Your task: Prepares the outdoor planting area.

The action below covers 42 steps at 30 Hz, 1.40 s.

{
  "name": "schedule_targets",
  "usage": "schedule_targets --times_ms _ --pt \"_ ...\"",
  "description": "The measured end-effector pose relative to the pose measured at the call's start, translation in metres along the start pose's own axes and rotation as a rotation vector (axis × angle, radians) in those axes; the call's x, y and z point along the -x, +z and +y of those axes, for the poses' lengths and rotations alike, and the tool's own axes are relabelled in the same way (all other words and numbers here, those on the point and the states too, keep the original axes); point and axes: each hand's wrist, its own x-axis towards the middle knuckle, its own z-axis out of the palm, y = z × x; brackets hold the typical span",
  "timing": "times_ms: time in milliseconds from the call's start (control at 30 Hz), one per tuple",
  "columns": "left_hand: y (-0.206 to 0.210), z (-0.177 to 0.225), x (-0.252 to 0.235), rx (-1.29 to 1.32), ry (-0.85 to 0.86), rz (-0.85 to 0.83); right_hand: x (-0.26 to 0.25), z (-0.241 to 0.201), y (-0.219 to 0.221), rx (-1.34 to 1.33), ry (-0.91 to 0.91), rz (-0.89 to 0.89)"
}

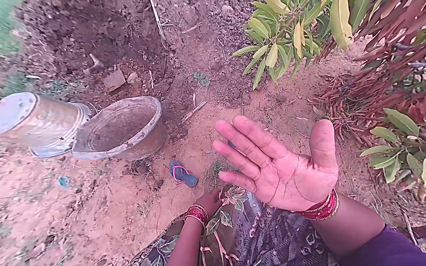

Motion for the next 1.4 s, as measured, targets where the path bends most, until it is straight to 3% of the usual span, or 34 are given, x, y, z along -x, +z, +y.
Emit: schedule_targets --times_ms 567,1400 --pt "-0.0016 0.0059 0.0066 -0.037 -0.026 0.004 -0.0001 0.0026 0.002 0.052 0.008 -0.11" --pt "-0.0018 0.0039 0.0049 -0.03 -0.016 0.009 0.0003 0.0032 0.0035 0.095 0.03 -0.082"
